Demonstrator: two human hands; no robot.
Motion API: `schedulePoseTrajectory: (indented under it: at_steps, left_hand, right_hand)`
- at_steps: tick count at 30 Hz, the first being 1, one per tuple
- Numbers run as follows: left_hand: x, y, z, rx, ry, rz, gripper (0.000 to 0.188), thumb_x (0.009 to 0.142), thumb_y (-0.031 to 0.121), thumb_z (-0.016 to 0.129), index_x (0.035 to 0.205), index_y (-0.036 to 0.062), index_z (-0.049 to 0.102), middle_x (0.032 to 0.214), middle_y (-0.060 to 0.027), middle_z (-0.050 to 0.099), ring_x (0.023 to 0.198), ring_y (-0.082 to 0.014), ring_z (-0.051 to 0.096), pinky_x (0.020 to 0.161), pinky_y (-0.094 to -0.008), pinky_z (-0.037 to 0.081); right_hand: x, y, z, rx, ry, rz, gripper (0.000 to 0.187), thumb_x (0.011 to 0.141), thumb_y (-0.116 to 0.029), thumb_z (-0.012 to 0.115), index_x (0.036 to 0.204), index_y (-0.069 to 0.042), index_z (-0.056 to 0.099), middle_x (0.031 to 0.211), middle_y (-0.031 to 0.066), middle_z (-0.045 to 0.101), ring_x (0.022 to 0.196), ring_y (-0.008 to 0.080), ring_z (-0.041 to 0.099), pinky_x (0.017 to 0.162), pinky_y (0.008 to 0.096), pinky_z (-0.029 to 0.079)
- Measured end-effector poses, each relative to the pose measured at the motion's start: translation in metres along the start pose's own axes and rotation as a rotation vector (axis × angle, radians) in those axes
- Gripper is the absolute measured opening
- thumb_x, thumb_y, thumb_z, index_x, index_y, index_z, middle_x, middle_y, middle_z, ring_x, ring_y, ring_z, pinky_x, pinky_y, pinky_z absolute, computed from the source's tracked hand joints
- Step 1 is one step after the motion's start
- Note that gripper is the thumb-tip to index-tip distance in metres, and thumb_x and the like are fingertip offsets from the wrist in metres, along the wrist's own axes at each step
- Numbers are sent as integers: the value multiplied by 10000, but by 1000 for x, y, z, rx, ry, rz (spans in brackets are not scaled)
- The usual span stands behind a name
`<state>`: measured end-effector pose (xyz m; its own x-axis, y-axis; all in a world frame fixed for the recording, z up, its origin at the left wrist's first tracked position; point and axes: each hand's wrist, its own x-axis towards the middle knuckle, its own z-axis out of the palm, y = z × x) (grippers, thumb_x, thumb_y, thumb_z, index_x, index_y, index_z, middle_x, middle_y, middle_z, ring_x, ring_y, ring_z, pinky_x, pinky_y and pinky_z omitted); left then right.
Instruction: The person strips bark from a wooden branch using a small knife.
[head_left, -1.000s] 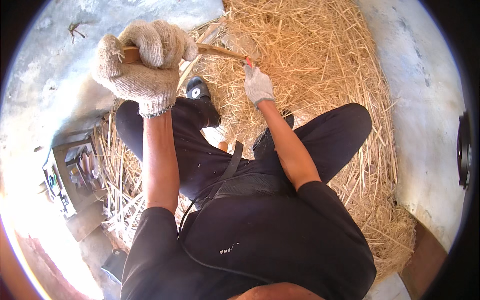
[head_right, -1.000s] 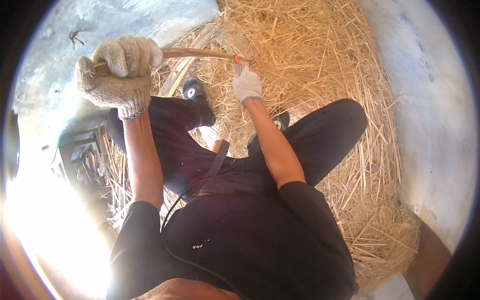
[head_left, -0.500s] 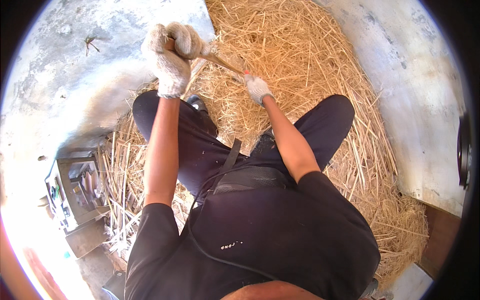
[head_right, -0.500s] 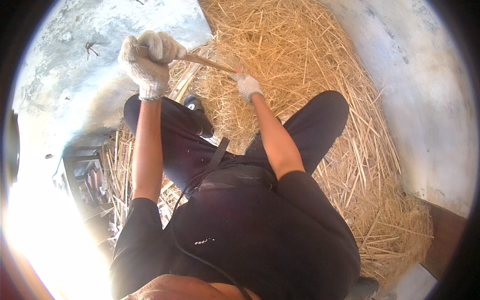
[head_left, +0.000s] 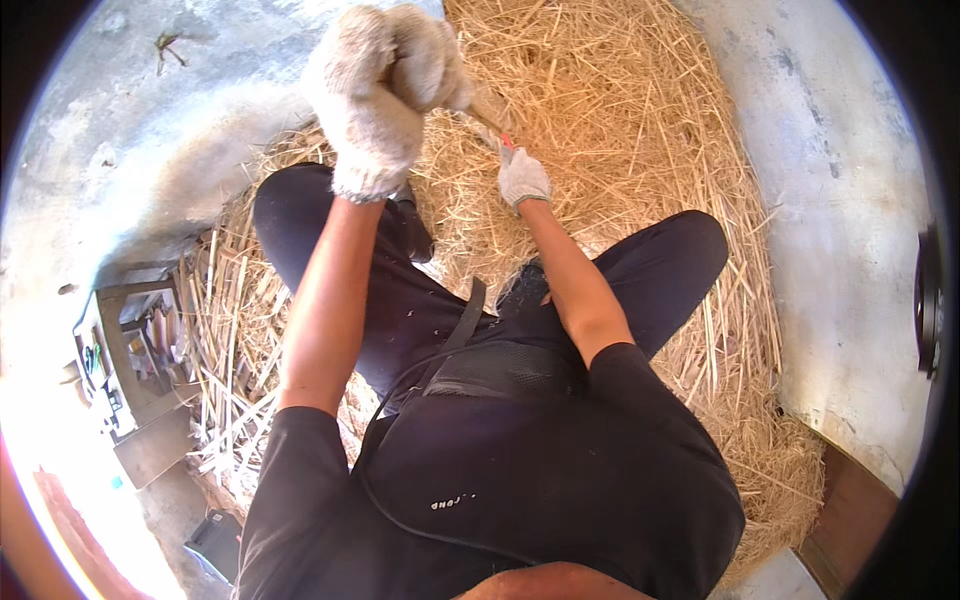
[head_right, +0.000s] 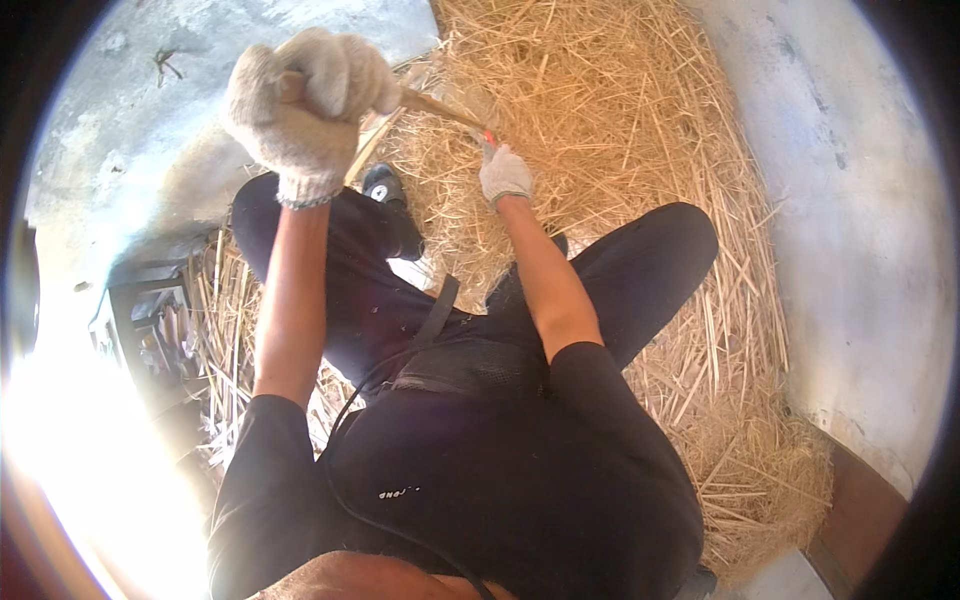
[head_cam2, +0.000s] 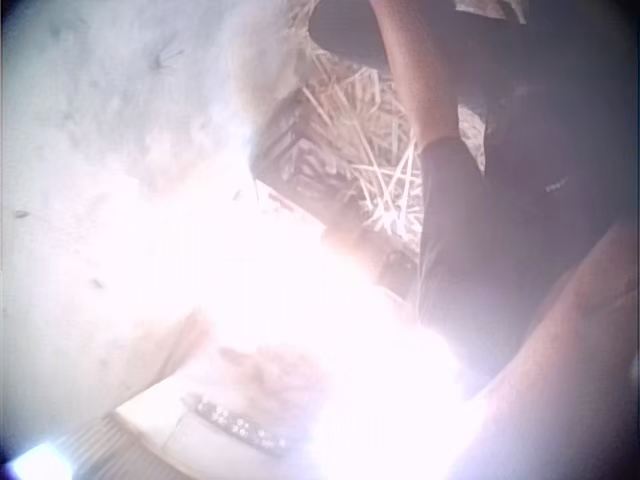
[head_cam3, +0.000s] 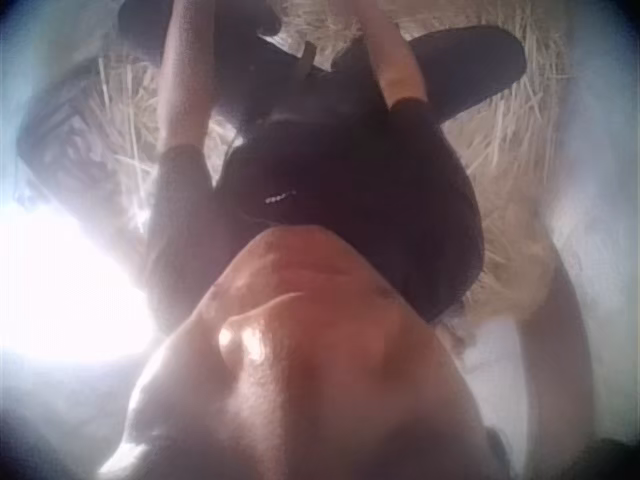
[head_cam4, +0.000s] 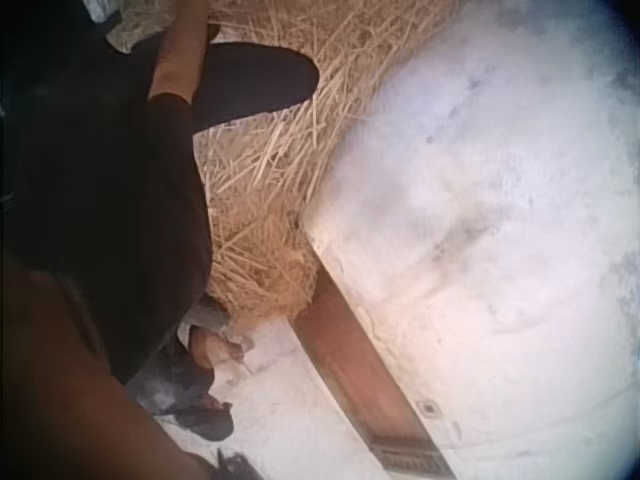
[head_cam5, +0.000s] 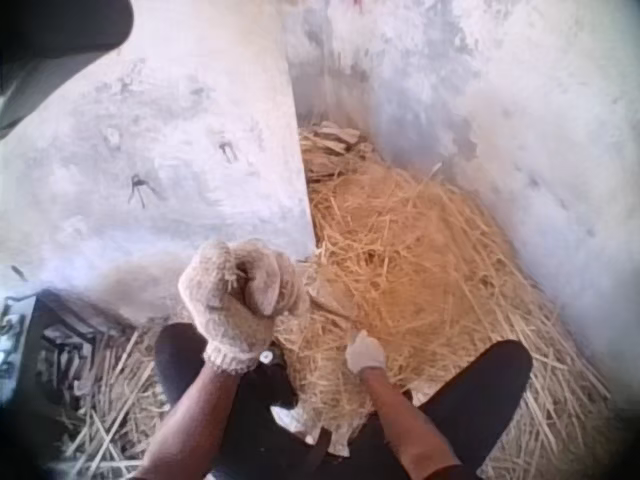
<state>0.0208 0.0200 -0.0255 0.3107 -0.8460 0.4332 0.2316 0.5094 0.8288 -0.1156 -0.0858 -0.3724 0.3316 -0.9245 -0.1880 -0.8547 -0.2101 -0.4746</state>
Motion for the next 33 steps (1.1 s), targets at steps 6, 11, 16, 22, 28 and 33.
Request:
schedulePoseTrajectory:
  at_steps: [6,11,16,22,28,33]
  left_hand:
    - [-2,1,-7,-144,77,30,641,936,618,422,575,89,430,523,-35,345,462,-214,362,452,-396,359]
    - [-3,-1,-2,-131,243,131,665,951,589,514,540,78,405,481,-60,367,410,-226,398,387,-364,378]
    - [-8,6,-2,-313,166,177,616,963,535,527,579,70,402,488,-57,363,404,-226,392,381,-375,369]
    - [-12,-2,-10,-243,73,206,589,966,529,510,606,73,415,495,-63,363,407,-222,377,392,-382,364]
    - [-9,-4,-25,-204,93,163,598,956,555,483,602,76,428,506,-56,364,424,-216,371,413,-387,361]
    - [-8,-9,-24,-194,106,152,609,948,577,460,599,78,438,515,-50,366,439,-210,366,430,-392,359]
  right_hand:
    - [9,4,-26,1079,-606,461,583,1014,-568,433,969,-17,617,730,165,656,688,314,652,625,447,516]
    - [-7,-24,-76,902,-32,69,471,1024,-538,468,908,-96,580,559,-16,400,413,123,370,396,303,306]
    - [-58,-69,-80,467,16,-181,600,1036,-546,382,1000,1,626,803,223,671,718,373,630,690,446,509]
    - [-28,-11,-38,140,-133,-66,598,1039,-493,316,1160,-9,646,1026,323,665,1035,499,625,887,560,474]
    - [-52,-75,-94,795,89,-65,573,1045,-524,403,1065,-15,664,713,149,624,647,218,600,627,392,483]
    - [-60,-69,-78,547,-7,-183,504,1042,-471,442,1134,-18,643,798,191,623,696,286,590,648,415,473]
